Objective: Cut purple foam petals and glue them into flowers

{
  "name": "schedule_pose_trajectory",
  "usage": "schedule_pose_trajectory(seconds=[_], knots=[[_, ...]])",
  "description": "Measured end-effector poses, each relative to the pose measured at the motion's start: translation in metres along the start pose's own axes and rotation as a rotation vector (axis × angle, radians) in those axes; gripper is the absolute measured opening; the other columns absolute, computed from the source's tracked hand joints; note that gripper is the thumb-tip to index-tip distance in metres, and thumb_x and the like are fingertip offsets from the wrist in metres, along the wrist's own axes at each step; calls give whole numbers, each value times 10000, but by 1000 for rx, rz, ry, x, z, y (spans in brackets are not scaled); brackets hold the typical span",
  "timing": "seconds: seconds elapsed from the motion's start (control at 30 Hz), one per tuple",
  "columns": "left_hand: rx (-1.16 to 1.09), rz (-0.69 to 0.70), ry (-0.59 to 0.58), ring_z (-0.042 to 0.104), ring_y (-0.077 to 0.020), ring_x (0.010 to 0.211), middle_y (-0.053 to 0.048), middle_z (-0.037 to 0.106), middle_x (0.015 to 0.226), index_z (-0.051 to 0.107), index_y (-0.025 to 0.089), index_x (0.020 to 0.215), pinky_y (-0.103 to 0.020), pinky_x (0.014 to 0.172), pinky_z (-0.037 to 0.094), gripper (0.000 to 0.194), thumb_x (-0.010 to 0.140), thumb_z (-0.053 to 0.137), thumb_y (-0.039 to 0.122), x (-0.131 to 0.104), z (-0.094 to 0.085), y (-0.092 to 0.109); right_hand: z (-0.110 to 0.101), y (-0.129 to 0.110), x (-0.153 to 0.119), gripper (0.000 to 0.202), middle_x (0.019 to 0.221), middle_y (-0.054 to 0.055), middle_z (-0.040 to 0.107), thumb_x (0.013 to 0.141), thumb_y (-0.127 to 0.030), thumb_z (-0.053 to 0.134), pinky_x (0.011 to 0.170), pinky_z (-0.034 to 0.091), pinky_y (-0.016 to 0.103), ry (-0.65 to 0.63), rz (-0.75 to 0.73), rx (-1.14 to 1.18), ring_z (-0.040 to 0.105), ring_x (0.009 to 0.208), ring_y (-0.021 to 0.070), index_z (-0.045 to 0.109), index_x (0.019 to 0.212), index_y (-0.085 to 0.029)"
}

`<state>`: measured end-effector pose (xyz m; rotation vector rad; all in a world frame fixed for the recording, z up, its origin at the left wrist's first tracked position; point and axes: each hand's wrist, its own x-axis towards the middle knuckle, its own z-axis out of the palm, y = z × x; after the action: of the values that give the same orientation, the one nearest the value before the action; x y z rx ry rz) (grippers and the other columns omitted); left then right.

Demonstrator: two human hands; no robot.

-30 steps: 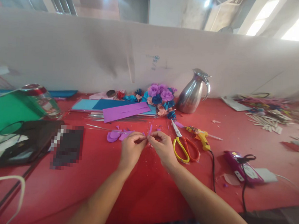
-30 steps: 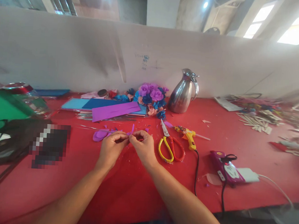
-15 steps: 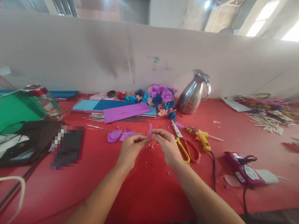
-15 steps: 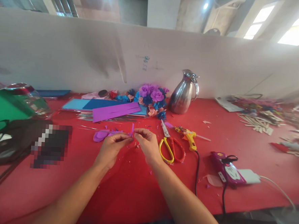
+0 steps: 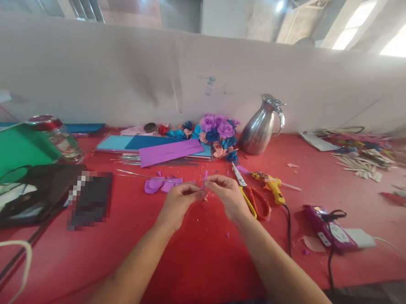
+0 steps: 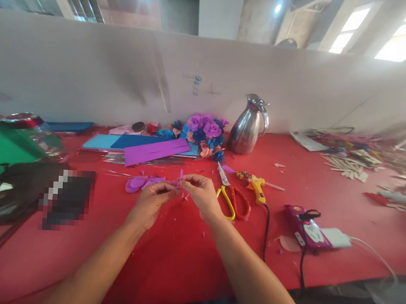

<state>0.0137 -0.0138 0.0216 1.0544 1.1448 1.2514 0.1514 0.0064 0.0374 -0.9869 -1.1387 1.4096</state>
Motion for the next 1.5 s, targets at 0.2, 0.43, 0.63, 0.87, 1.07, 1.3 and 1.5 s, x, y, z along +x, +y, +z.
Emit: schedule_pose_trajectory(seconds=[0.2, 0.43, 0.63, 0.87, 1.07, 1.3, 1.5], knots=[[8, -11, 0, 553, -118, 684, 7, 646, 695, 696, 176, 653, -246, 691, 411, 164, 580, 803, 276, 0, -1, 3, -1, 2, 1, 104, 647, -14, 639, 624, -274, 697, 640, 387, 247, -5, -1, 33, 518, 614, 104, 682, 648, -174], [-303, -313, -200, 581, -126, 640, -77, 694, 808, 716, 135, 781, -250, 594, 415, 297, 640, 772, 391, 3, -8, 8, -5, 3, 3, 90, 587, -23, 613, 621, -256, 715, 597, 375, 235, -150, 101, 213, 512, 566, 94, 679, 629, -174], [-251, -292, -136, 587, -130, 638, -56, 697, 719, 732, 150, 699, -247, 600, 405, 215, 539, 832, 255, 2, -8, 8, -5, 4, 3, 77, 575, -27, 605, 602, -228, 724, 585, 359, 231, -197, 121, 230, 494, 560, 88, 672, 623, -175], [-206, -154, -27, 581, -130, 656, -39, 702, 685, 742, 172, 663, -246, 645, 412, 192, 525, 827, 274, 3, -7, 12, 0, 3, 1, 143, 702, -12, 641, 621, -274, 725, 674, 398, 245, -122, 70, 153, 546, 670, 108, 687, 725, -183], [-239, -62, 26, 575, -115, 669, -1, 686, 658, 733, 192, 638, -240, 695, 424, 154, 530, 826, 251, 6, -10, 8, 4, 6, -2, 224, 680, -4, 648, 631, -341, 757, 672, 413, 267, -128, 46, 60, 569, 655, 122, 669, 760, -179], [-244, -57, 77, 543, -100, 646, 13, 653, 626, 721, 182, 628, -227, 684, 414, 193, 498, 842, 258, 6, -9, 9, 3, 6, -2, 228, 695, -8, 661, 595, -301, 773, 671, 411, 268, -172, 100, 66, 548, 623, 104, 688, 764, -174], [-279, -87, 119, 545, -103, 641, -6, 687, 707, 733, 188, 699, -239, 666, 420, 234, 517, 838, 291, 7, -13, 10, 5, 3, -4, 156, 663, -22, 635, 627, -303, 735, 674, 399, 258, -178, 66, -25, 511, 617, 98, 688, 697, -172]])
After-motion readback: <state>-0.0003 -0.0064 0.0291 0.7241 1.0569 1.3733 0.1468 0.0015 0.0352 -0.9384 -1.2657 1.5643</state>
